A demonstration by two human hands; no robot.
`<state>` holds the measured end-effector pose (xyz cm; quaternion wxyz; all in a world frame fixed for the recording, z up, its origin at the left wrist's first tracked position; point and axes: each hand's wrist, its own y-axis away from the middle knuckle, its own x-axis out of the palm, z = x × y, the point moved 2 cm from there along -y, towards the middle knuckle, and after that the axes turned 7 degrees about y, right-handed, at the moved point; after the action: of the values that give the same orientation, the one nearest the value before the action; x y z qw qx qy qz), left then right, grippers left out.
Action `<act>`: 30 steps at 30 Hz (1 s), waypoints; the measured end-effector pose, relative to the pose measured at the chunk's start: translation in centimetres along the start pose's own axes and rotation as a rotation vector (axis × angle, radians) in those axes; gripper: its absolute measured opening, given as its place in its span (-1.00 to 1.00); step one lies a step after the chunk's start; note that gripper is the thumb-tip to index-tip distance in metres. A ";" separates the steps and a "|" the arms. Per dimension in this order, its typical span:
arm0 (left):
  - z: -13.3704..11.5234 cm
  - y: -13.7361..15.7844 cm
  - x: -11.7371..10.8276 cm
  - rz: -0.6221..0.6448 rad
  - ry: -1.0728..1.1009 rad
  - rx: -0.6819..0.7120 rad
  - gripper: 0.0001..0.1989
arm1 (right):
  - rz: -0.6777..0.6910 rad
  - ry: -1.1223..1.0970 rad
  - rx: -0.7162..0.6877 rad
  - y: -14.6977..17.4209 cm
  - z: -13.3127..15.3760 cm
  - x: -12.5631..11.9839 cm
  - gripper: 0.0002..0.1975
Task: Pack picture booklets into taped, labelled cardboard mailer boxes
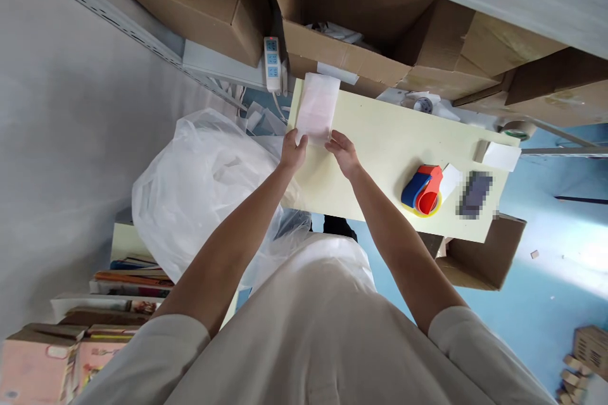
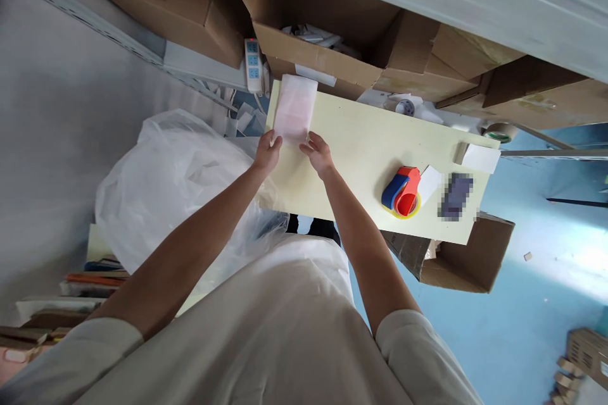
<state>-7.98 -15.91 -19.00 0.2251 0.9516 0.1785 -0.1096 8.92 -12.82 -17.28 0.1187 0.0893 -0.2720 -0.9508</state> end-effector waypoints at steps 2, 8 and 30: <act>-0.3 1.7 -0.2 0.007 -0.054 0.041 -0.57 | -0.024 0.008 0.017 1.8 -0.4 -0.8 -0.33; -1.3 9.6 -0.1 0.208 -0.091 0.050 -0.57 | -0.061 -0.010 0.132 10.5 -3.4 -3.9 -0.45; 1.6 37.4 -4.5 -0.287 -0.066 -0.090 -0.65 | 0.380 0.410 -0.090 16.2 -3.6 -8.9 -0.64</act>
<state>2.26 -49.19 -4.58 0.2552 0.9011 0.3101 -0.1636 21.16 -25.48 -10.62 0.3510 0.2217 -0.2120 -0.8847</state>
